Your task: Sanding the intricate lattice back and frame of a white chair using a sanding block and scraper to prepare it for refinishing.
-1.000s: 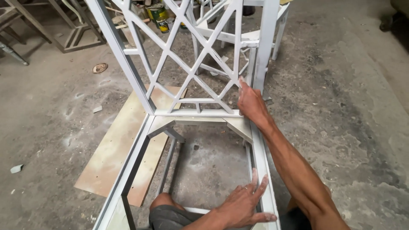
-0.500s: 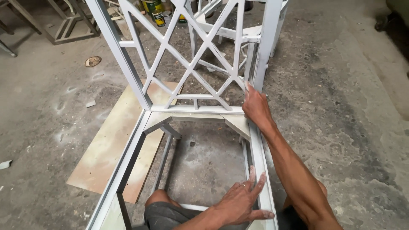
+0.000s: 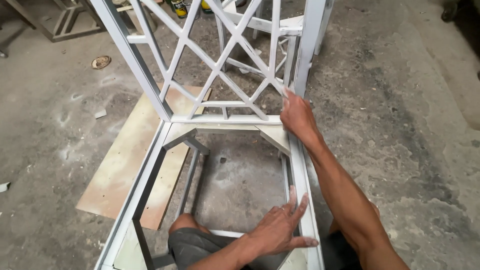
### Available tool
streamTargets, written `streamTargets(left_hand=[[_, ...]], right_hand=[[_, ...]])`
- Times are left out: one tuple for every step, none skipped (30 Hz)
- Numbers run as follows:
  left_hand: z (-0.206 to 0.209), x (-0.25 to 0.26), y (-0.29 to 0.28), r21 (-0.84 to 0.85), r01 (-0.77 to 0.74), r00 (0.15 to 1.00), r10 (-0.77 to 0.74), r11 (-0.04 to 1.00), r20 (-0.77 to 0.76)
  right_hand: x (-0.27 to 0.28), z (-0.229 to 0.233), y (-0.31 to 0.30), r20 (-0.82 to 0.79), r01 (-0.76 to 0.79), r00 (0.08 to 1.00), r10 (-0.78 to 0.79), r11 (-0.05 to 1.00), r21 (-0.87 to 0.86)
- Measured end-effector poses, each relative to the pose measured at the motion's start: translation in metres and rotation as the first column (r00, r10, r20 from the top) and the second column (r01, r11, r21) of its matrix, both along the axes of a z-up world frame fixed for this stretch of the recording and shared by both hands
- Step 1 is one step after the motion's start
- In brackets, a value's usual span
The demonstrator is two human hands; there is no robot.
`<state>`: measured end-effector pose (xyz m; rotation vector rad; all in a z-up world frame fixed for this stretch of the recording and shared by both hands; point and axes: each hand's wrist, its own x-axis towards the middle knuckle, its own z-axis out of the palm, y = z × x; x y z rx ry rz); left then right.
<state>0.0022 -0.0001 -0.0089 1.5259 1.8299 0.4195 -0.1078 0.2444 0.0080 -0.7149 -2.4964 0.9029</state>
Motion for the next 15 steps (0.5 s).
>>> streamTargets(left_hand=[[-0.001,0.005,-0.001,-0.004,0.000,1.000,0.000,1.000,0.001],[-0.002,0.004,0.000,-0.012,-0.012,1.000,0.012,1.000,0.008],[-0.002,0.004,0.001,-0.020,-0.024,1.000,0.024,1.000,0.015],[0.003,0.005,0.000,-0.021,-0.022,1.000,0.023,1.000,0.014],[0.008,0.005,-0.002,-0.037,-0.021,0.999,0.022,0.999,0.027],[0.011,0.004,-0.002,-0.050,-0.016,0.999,0.019,0.999,0.040],[0.006,0.003,0.000,-0.049,-0.012,0.999,0.014,0.999,0.039],[0.001,0.003,0.000,-0.017,-0.016,0.999,0.017,1.000,0.029],[-0.005,0.004,0.001,0.015,-0.021,1.000,0.020,1.000,0.020],[-0.004,0.005,0.001,0.003,-0.016,1.000,0.016,1.000,0.022],[-0.002,0.007,0.001,-0.017,-0.017,1.000,0.017,1.000,0.016],[0.000,0.006,0.002,-0.034,-0.014,1.000,0.014,0.999,0.003],[0.000,0.007,0.001,-0.044,-0.006,1.000,0.006,0.999,-0.003],[0.002,0.005,0.001,-0.028,-0.003,0.999,0.004,1.000,0.043],[0.003,0.002,0.002,-0.012,0.000,0.996,0.001,1.000,0.088]], right_hand=[[-0.008,-0.010,0.005,0.001,0.000,1.000,0.000,1.000,-0.004],[-0.020,-0.016,0.012,-0.090,-0.035,0.995,0.042,0.997,0.073],[-0.033,-0.022,0.020,-0.175,-0.062,0.980,0.089,0.986,0.154],[-0.015,-0.012,0.006,-0.177,-0.060,0.980,0.087,0.986,0.152],[0.002,-0.003,-0.008,-0.077,-0.036,0.996,0.039,0.999,0.037],[0.019,0.006,-0.020,0.027,0.003,1.000,-0.001,0.997,-0.074],[0.019,0.002,-0.017,0.025,0.008,1.000,-0.006,0.997,-0.073],[0.019,-0.003,-0.015,0.000,0.003,1.000,-0.003,0.999,-0.053],[0.020,-0.009,-0.013,-0.026,-0.001,1.000,0.000,0.999,-0.033],[0.012,0.000,-0.014,-0.023,0.004,1.000,-0.005,0.999,-0.044],[0.003,0.009,-0.014,-0.042,-0.003,0.999,0.000,0.998,-0.068],[-0.006,0.020,-0.012,-0.069,-0.007,0.998,0.000,0.996,-0.089],[0.006,0.016,-0.017,-0.074,0.001,0.997,-0.008,0.995,-0.098],[0.015,0.014,-0.021,0.000,0.008,1.000,-0.008,0.992,-0.123],[0.025,0.012,-0.024,0.073,0.017,0.997,-0.006,0.989,-0.148]])
